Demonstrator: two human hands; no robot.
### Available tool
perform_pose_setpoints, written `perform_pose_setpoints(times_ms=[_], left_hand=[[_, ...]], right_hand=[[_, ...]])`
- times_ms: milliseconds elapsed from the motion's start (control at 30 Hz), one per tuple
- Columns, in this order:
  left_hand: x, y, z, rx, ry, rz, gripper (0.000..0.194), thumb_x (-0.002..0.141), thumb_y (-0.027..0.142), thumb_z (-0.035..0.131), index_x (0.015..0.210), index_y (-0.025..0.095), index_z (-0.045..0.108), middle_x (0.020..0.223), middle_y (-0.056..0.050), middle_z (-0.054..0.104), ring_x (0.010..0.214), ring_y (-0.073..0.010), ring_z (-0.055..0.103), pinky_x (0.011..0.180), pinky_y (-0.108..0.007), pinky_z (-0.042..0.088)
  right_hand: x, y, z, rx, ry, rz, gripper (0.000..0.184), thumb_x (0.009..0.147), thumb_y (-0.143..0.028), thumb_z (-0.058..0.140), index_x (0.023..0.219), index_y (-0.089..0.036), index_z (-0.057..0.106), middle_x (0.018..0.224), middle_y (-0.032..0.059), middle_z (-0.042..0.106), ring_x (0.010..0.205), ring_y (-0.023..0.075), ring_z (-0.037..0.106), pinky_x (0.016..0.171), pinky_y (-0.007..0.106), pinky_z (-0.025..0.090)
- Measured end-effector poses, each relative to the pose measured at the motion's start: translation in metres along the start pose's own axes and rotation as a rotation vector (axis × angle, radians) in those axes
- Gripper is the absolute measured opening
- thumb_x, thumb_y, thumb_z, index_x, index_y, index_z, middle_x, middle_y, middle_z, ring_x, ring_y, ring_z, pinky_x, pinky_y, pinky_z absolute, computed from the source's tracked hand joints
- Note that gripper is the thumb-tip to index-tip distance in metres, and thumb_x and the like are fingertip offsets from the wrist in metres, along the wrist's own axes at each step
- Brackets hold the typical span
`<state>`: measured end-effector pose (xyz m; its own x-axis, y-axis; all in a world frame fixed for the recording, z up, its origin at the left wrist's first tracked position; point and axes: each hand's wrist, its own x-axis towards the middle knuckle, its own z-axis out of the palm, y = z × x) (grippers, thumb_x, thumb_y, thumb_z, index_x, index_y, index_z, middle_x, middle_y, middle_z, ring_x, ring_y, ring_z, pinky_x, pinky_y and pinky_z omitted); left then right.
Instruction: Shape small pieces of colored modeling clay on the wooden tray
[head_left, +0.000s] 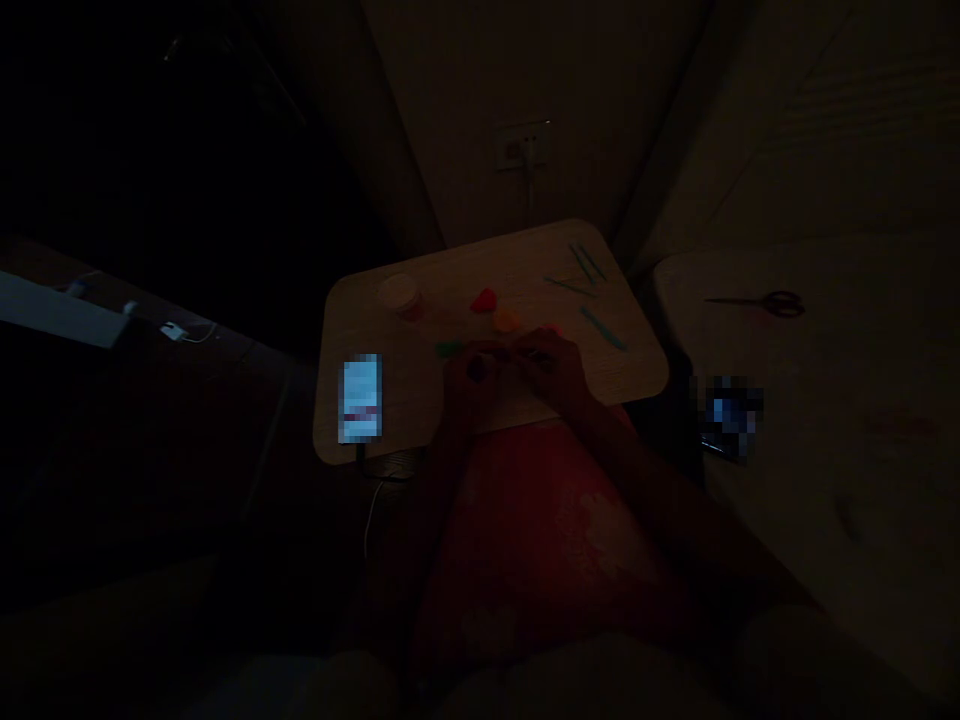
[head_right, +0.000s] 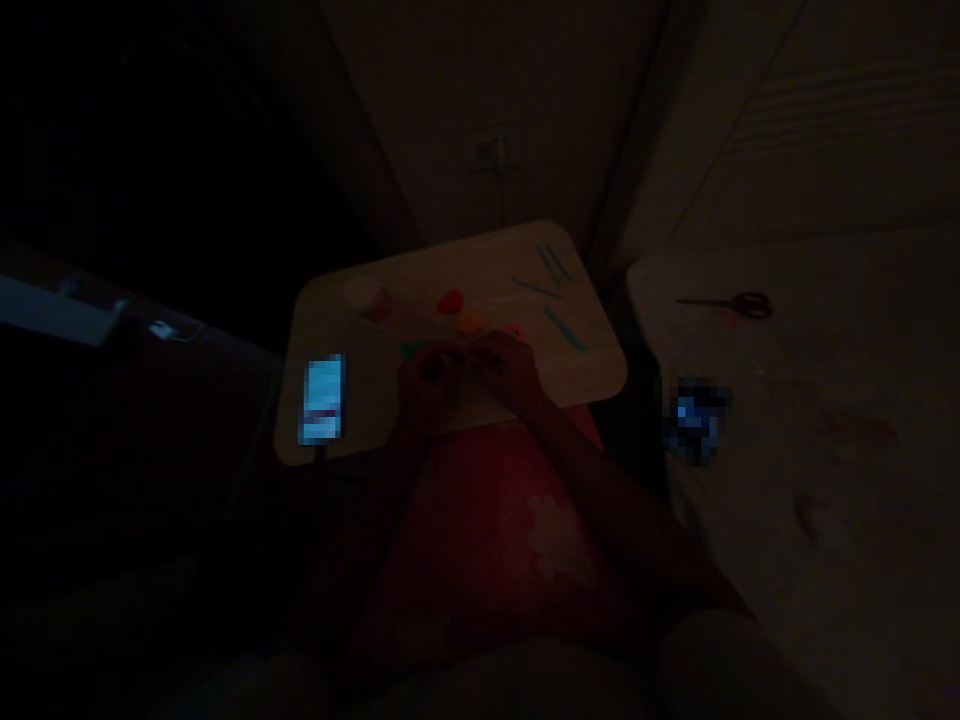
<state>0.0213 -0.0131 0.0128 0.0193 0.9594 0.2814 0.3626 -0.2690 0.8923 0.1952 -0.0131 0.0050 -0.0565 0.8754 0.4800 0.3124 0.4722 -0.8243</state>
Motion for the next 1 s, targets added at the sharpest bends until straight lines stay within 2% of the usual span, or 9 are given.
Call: perform_pose_setpoints(times_ms=[133, 267, 333, 400, 500, 633, 767, 900, 1000], left_hand=[[0.000, -0.001, 0.002, -0.005, 0.033, 0.001, 0.017, 0.081, 0.024, 0.075, 0.098, 0.021, 0.074, 0.073, 0.002, 0.066, 0.055, -0.0105, 0.044, 0.053, -0.024, 0.036], [0.000, -0.003, 0.002, -0.011, 0.048, 0.015, 0.021, 0.081, 0.025, 0.076, 0.101, 0.021, 0.071, 0.079, 0.001, 0.067, 0.057, -0.0095, 0.044, 0.054, -0.023, 0.037], [-0.001, -0.003, 0.001, -0.007, 0.045, 0.022, 0.022, 0.080, 0.022, 0.076, 0.102, 0.021, 0.071, 0.079, 0.002, 0.066, 0.058, -0.0095, 0.044, 0.055, -0.023, 0.037], [-0.001, -0.003, 0.000, -0.005, 0.043, 0.032, 0.023, 0.078, 0.018, 0.075, 0.101, 0.021, 0.071, 0.077, 0.002, 0.064, 0.057, -0.0095, 0.044, 0.054, -0.022, 0.036], [-0.001, -0.004, 0.000, 0.001, 0.017, 0.045, 0.024, 0.078, 0.013, 0.072, 0.101, 0.021, 0.070, 0.076, 0.003, 0.063, 0.057, -0.0101, 0.044, 0.054, -0.023, 0.035], [0.000, -0.005, 0.001, 0.038, 0.037, 0.099, 0.024, 0.079, 0.013, 0.069, 0.102, 0.020, 0.068, 0.093, -0.002, 0.065, 0.069, -0.0124, 0.051, 0.063, -0.025, 0.041], [-0.001, -0.007, -0.001, 0.042, 0.154, 0.127, 0.020, 0.080, 0.017, 0.069, 0.099, 0.020, 0.063, 0.089, -0.001, 0.054, 0.070, -0.0131, 0.046, 0.064, -0.026, 0.040], [-0.003, -0.012, -0.002, -0.049, 0.137, 0.167, 0.020, 0.083, 0.025, 0.069, 0.098, 0.022, 0.055, 0.091, -0.002, 0.049, 0.075, -0.0154, 0.047, 0.067, -0.029, 0.042], [-0.002, -0.015, -0.001, -0.100, 0.125, 0.149, 0.020, 0.086, 0.030, 0.068, 0.094, 0.023, 0.052, 0.091, -0.003, 0.049, 0.080, -0.0169, 0.048, 0.070, -0.030, 0.045]], right_hand=[[-0.001, -0.003, 0.000, 0.064, 0.053, 0.072, 0.024, 0.090, -0.034, 0.064, 0.112, -0.024, 0.069, 0.100, 0.0066, 0.076, 0.087, 0.0202, 0.069, 0.079, 0.035, 0.055], [0.000, -0.003, 0.001, 0.091, 0.023, 0.043, 0.027, 0.099, -0.037, 0.049, 0.101, -0.022, 0.071, 0.096, 0.0068, 0.075, 0.090, 0.0204, 0.069, 0.084, 0.037, 0.054], [0.001, -0.001, 0.001, 0.069, -0.019, 0.028, 0.026, 0.099, -0.039, 0.051, 0.099, -0.022, 0.072, 0.095, 0.0064, 0.076, 0.090, 0.0204, 0.069, 0.086, 0.037, 0.054], [0.001, 0.001, 0.002, 0.028, -0.042, 0.006, 0.020, 0.093, -0.039, 0.063, 0.102, -0.023, 0.072, 0.099, 0.0064, 0.076, 0.091, 0.0215, 0.070, 0.086, 0.037, 0.054], [0.001, 0.004, 0.002, -0.035, -0.062, -0.076, 0.021, 0.085, -0.030, 0.073, 0.105, -0.024, 0.071, 0.103, 0.0071, 0.076, 0.095, 0.0234, 0.070, 0.087, 0.038, 0.055], [0.002, 0.004, 0.002, -0.111, -0.082, -0.135, 0.018, 0.084, -0.018, 0.068, 0.101, -0.024, 0.071, 0.102, 0.0068, 0.075, 0.096, 0.0235, 0.068, 0.089, 0.039, 0.054], [0.000, 0.000, 0.003, -0.216, -0.109, -0.083, 0.019, 0.087, -0.016, 0.063, 0.103, -0.022, 0.070, 0.104, 0.0089, 0.073, 0.097, 0.0240, 0.067, 0.088, 0.038, 0.053], [-0.001, 0.000, 0.006, -0.361, -0.219, -0.085, 0.020, 0.088, -0.017, 0.062, 0.106, -0.019, 0.070, 0.109, 0.0118, 0.072, 0.101, 0.0275, 0.064, 0.091, 0.041, 0.051], [0.000, 0.003, 0.008, -0.464, -0.230, -0.089, 0.013, 0.088, -0.020, 0.063, 0.099, -0.018, 0.070, 0.102, 0.0137, 0.072, 0.098, 0.0300, 0.063, 0.092, 0.045, 0.049]])
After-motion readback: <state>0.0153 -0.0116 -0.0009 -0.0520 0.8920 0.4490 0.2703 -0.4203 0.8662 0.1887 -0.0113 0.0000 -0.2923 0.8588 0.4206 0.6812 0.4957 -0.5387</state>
